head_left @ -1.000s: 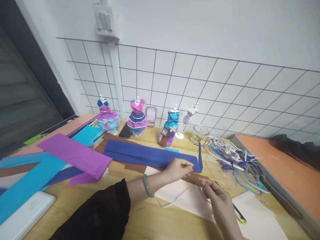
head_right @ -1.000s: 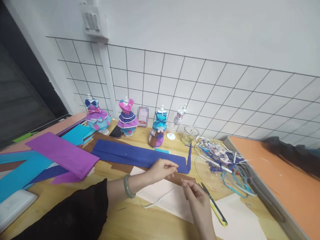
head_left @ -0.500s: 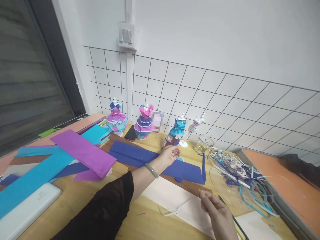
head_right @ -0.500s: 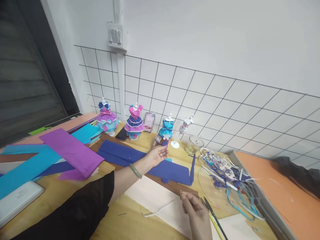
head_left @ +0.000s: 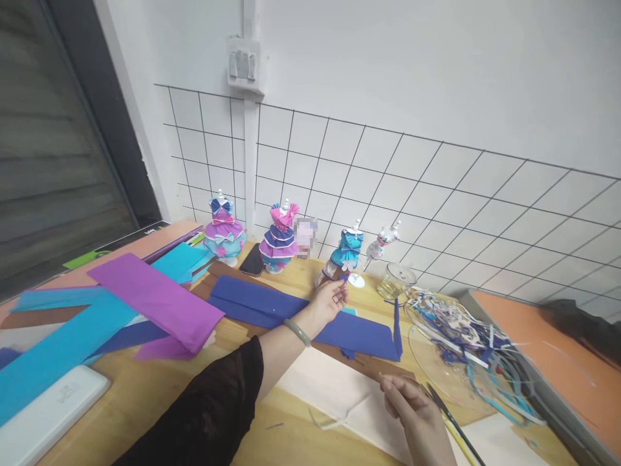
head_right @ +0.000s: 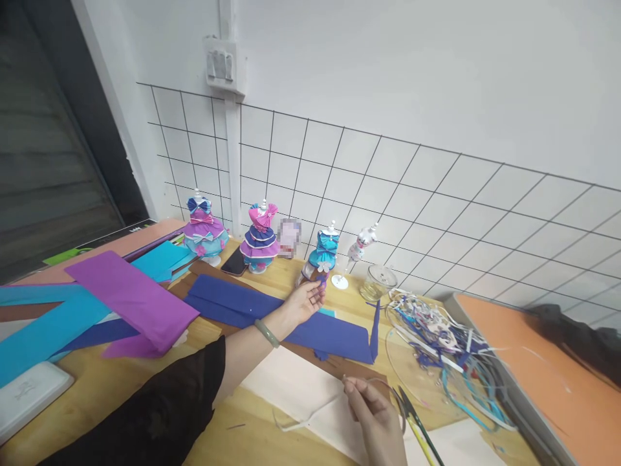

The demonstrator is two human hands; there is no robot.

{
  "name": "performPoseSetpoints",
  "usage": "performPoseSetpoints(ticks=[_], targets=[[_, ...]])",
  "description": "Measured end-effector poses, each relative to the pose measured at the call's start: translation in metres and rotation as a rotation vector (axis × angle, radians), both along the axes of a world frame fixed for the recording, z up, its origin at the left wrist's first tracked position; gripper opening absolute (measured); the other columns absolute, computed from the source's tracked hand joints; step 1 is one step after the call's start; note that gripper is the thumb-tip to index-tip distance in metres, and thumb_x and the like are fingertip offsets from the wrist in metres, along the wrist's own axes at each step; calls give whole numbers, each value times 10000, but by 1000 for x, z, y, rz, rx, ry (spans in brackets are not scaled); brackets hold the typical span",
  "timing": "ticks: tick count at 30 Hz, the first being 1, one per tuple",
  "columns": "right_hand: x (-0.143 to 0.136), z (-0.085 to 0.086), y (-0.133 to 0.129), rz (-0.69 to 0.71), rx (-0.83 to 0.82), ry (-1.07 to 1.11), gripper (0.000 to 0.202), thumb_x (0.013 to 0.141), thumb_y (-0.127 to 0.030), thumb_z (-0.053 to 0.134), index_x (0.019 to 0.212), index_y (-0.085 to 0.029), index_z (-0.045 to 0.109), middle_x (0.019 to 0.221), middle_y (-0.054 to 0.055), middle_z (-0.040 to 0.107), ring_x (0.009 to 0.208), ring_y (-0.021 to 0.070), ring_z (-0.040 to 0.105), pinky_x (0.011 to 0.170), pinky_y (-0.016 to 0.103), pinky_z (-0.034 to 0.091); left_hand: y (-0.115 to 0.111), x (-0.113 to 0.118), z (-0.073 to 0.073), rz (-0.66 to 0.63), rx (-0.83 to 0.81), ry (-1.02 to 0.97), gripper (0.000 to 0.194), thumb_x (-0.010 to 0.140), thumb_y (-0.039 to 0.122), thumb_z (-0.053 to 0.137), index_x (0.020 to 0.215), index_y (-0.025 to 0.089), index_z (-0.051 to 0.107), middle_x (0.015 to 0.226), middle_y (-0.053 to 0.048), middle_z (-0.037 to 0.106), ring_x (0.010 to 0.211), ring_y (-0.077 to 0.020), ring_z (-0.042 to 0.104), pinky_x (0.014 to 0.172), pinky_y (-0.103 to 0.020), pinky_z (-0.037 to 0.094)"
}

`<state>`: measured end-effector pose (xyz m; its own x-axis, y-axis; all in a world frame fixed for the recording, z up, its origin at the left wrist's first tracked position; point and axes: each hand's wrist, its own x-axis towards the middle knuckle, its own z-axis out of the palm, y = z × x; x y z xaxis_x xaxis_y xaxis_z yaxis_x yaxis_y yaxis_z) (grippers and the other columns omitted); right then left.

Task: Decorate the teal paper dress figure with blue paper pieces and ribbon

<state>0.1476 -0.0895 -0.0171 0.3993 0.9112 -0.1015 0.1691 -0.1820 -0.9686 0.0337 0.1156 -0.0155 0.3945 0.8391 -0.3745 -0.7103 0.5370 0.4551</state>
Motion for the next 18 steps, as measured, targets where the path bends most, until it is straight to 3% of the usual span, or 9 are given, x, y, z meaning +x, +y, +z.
performPoseSetpoints(ticks=[3, 7, 12, 18], targets=[[-3, 2, 5, -15, -3, 8, 384, 571, -552, 668, 660, -178, 676, 501, -13, 440, 491, 131, 373, 472, 251, 321, 0, -2, 1, -16, -3, -14, 87, 706, 128, 612, 766, 133, 549, 708, -38, 578, 601, -94, 558, 565, -208, 446], [-12, 22, 20, 71, 21, -25, 376, 635, -543, 634, 621, -167, 637, 500, -22, 422, 475, 110, 322, 465, 246, 268, -1, -5, 2, -49, -1, -35, 70, 722, 136, 595, 783, 114, 569, 721, -53, 587, 598, -93, 556, 574, -212, 447], [-19, 46, 69, 191, 94, -50, 341, 653, -513, 634, 624, -175, 603, 500, -30, 429, 483, 115, 352, 487, 252, 272, 1, -6, 1, -73, 22, -58, 78, 728, 159, 599, 789, 116, 576, 716, -44, 588, 597, -93, 562, 577, -213, 452], [-22, 35, 138, 170, 246, 82, 303, 663, -460, 650, 671, -161, 601, 470, -57, 396, 432, 82, 299, 442, 231, 215, 5, -6, -3, -75, 55, -97, 153, 740, 161, 586, 886, 118, 599, 752, -53, 604, 614, -98, 573, 572, -212, 459]])
